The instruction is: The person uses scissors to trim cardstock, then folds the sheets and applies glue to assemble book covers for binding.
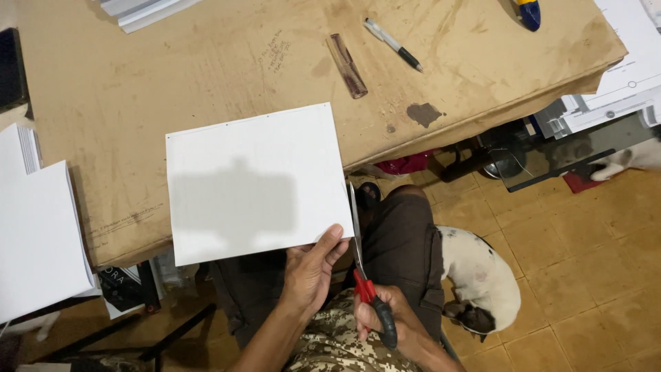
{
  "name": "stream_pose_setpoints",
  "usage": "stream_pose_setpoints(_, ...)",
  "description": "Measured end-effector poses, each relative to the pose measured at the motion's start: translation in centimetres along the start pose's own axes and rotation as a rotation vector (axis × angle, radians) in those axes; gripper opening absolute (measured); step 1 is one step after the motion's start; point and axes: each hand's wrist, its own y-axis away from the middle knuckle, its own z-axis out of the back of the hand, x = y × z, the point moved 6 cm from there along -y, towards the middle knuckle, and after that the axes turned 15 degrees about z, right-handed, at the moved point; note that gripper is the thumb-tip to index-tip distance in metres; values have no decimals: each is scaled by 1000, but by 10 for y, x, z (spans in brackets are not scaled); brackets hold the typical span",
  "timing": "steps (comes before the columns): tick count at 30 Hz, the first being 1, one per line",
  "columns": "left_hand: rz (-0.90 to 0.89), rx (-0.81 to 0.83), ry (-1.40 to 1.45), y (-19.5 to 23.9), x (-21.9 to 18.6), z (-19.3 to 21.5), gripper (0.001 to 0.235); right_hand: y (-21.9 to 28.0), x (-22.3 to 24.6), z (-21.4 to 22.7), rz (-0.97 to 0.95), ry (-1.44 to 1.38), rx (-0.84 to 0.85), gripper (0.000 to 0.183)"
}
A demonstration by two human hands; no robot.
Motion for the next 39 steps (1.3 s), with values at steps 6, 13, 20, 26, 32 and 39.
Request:
stream_pose_setpoints(6,-14,6,-9,4,-3,-4,22,-1,7,-4,29,56,10,41)
stream_pose_setpoints(13,-9,-17,-33,12,-7,-9,23,-1,0,0,25,90,-18,35)
stream_pose_setpoints(20,-15,-21,-68,18,-12,-15,22,0,-5,3,-3,102,-73,33)
stream_pose_setpoints(26,-12,-56,-45,19,-11,-16,24,3,-6,4,-40,122,-114,33)
stream_pose_setpoints(32,-8,-79,-31,20,-12,-19,20,4,-11,7,-45,36,-138,30)
stream_pose_setpoints(39,-4,-107,-5,11,-5,-9,18,8,-6,7,-64,16,-106,24)
